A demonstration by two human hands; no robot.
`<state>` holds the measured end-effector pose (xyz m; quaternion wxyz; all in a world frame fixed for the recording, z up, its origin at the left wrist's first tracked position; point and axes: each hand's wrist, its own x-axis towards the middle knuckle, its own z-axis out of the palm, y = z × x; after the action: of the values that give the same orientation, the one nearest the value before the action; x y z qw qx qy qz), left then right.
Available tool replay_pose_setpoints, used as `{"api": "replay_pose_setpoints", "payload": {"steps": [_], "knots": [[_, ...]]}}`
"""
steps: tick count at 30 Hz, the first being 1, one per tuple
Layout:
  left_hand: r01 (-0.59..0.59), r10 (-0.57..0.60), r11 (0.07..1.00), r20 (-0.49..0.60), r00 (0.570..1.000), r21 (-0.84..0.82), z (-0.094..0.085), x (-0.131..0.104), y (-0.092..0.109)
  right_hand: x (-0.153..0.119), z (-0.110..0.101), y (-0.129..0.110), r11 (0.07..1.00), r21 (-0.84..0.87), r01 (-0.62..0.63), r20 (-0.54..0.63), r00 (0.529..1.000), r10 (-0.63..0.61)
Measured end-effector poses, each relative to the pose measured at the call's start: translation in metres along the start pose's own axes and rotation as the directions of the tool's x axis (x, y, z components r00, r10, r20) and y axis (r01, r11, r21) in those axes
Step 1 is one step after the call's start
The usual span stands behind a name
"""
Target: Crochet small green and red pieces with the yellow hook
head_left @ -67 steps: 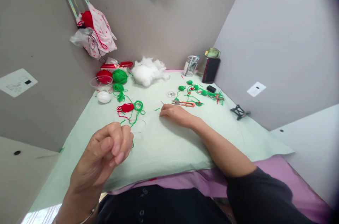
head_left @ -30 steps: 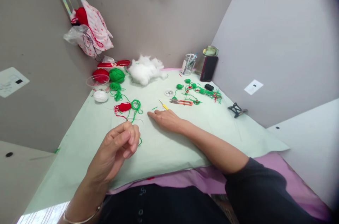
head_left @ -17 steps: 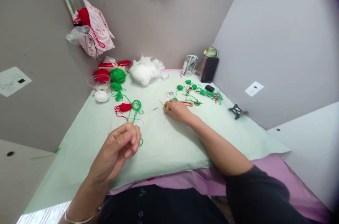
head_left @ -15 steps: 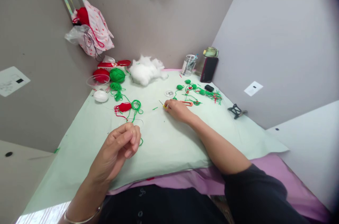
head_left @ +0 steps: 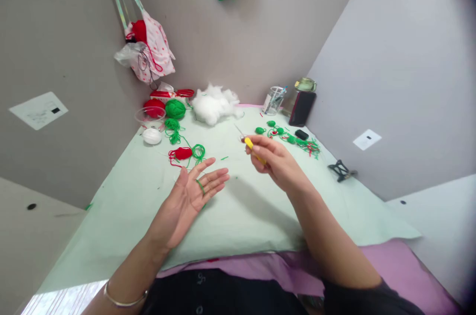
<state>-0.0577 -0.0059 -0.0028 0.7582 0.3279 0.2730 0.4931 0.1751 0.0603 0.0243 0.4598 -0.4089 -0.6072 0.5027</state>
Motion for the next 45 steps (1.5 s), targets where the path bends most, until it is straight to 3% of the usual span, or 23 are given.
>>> {"api": "replay_pose_setpoints", "payload": {"steps": [2,4,6,8,11,13,16,19,22,26,28,31,33,36,40,45], "knots": [[-0.044,0.035,0.991,0.070,0.997,0.125,-0.002,0.001,-0.004,-0.017,0.014,-0.002,0.997,0.078,-0.015,0.062,0.998,0.011],[-0.143,0.089,0.917,0.158,0.983,0.372,-0.005,0.001,-0.007,-0.030,0.026,-0.001,1.000,0.021,0.016,0.027,1.000,-0.016],[-0.233,0.094,0.720,0.241,0.966,0.654,-0.008,0.001,-0.011,-0.039,0.034,-0.001,0.996,-0.069,0.057,-0.053,0.997,-0.061],[-0.294,0.055,0.473,0.306,0.951,0.831,-0.010,0.001,-0.015,-0.045,0.037,-0.002,0.987,-0.146,0.063,-0.074,0.994,-0.075],[-0.347,0.011,0.246,0.356,0.935,0.905,-0.010,0.002,-0.022,-0.049,0.039,-0.002,0.967,-0.252,0.046,0.025,0.999,-0.041],[-0.363,0.012,0.191,0.368,0.930,0.912,-0.009,0.003,-0.026,-0.050,0.041,0.002,0.939,-0.342,0.030,0.077,0.997,-0.004],[-0.397,0.039,0.138,0.396,0.917,0.907,-0.008,0.002,-0.027,-0.046,0.047,0.012,0.905,-0.424,-0.028,0.051,0.997,0.055],[-0.441,0.046,0.104,0.438,0.898,0.892,-0.007,0.002,-0.026,-0.042,0.054,0.018,0.946,-0.319,-0.051,0.062,0.995,0.074],[-0.397,0.036,0.189,0.397,0.917,0.898,-0.006,0.001,-0.023,-0.040,0.057,0.018,0.993,-0.111,-0.039,0.043,0.998,0.044],[-0.279,0.192,0.515,0.208,0.959,0.811,-0.002,0.000,-0.022,-0.046,0.058,0.013,0.998,0.051,-0.038,-0.091,0.995,0.043],[-0.234,0.266,0.712,0.055,0.963,0.662,0.000,-0.001,-0.025,-0.051,0.061,0.013,0.995,0.088,-0.041,-0.121,0.991,0.052],[-0.175,0.236,0.936,-0.178,0.955,0.306,0.002,0.001,-0.031,-0.055,0.067,0.020,0.980,0.173,-0.100,-0.083,0.990,0.116],[-0.144,0.166,0.984,-0.256,0.952,0.103,0.003,0.003,-0.033,-0.055,0.071,0.025,0.953,0.247,-0.178,-0.023,0.982,0.190],[-0.093,0.083,0.995,-0.268,0.960,-0.023,0.002,0.006,-0.031,-0.054,0.072,0.031,0.899,0.358,-0.252,0.037,0.966,0.256],[-0.119,0.115,0.993,-0.279,0.953,0.005,0.000,0.005,-0.024,-0.052,0.066,0.031,0.874,0.437,-0.212,0.042,0.976,0.215],[-0.139,0.173,0.981,-0.281,0.944,0.137,0.001,0.001,-0.018,-0.049,0.058,0.026,0.869,0.476,-0.134,-0.073,0.979,0.191]]}}
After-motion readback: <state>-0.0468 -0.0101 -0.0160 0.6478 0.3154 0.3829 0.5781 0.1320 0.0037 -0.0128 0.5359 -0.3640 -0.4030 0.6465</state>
